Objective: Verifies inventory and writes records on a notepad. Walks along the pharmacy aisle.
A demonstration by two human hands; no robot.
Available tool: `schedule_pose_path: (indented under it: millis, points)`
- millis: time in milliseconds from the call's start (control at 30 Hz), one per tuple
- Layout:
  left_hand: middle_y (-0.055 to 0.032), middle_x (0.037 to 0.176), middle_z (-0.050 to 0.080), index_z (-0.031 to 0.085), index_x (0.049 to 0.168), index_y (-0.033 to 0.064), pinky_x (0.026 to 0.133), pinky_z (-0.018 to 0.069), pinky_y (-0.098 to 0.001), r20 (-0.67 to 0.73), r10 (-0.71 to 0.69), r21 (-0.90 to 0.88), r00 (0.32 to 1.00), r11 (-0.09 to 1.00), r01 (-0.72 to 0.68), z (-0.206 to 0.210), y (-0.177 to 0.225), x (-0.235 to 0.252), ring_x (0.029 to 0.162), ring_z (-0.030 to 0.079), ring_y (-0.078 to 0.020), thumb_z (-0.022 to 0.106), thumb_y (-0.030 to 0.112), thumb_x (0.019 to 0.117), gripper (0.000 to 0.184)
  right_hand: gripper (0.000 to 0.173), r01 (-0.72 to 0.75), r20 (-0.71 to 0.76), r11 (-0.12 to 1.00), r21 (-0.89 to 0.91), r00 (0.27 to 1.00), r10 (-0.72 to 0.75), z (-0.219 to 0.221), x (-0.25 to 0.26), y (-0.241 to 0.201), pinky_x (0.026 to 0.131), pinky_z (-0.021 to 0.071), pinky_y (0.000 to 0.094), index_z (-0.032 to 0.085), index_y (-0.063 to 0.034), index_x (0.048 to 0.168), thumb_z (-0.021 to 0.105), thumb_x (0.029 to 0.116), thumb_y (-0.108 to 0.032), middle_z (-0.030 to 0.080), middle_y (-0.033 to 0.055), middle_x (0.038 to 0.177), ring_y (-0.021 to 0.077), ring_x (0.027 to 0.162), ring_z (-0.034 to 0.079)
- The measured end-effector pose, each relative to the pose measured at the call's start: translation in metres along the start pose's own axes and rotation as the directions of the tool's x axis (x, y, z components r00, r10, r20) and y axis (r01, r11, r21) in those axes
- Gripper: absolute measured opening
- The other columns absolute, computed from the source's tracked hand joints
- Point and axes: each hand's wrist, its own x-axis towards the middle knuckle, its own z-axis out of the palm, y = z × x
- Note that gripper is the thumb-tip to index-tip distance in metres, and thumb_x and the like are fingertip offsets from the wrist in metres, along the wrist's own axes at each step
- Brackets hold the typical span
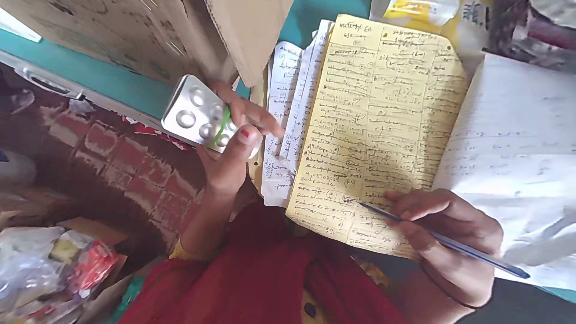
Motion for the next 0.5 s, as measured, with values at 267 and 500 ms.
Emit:
schedule_pose_path:
  millis: [267, 500]
  points:
    - [0.0136, 0.068, 0.063, 0.061, 0.098, 0.0237, 0.058, 0.054, -0.0203, -0.082, -0.026, -0.01, 0.996, 1.0, 0.025, -0.0003, -0.0054, -0.0081, 0.057, 0.059, 0.0003, 0.07, 0.027, 0.0961, 0.009, 0.01, -0.005, 0.0, 1.0, -0.002, 1.0, 0.005, -0.0001, 0.0002, -0.0006, 0.099, 0.055, 0.0264, 0.069, -0.0255, 0.102, 0.067, 0.0922, -0.024, 0.069, -0.0178, 0.093, -0.0023, 0.092, 0.067]
    - [0.0156, 0.06, 0.057, 0.058, 0.088, 0.0243, 0.051, 0.0488, -0.0166, -0.11, -0.029, 0.063, 0.993, 0.997, 0.036, 0.0033, -0.0031, -0.0085, 0.05, 0.053, 0.0032, 0.065, 0.022, 0.099, 0.013, 0.01, -0.008, 0.001, 1.0, 0.013, 1.0, 0.008, -0.0004, 0.0, -0.0004, 0.099, 0.0553, 0.0267, 0.069, -0.0251, 0.101, 0.068, 0.092, -0.023, 0.069, -0.0176, 0.092, -0.0022, 0.092, 0.067]
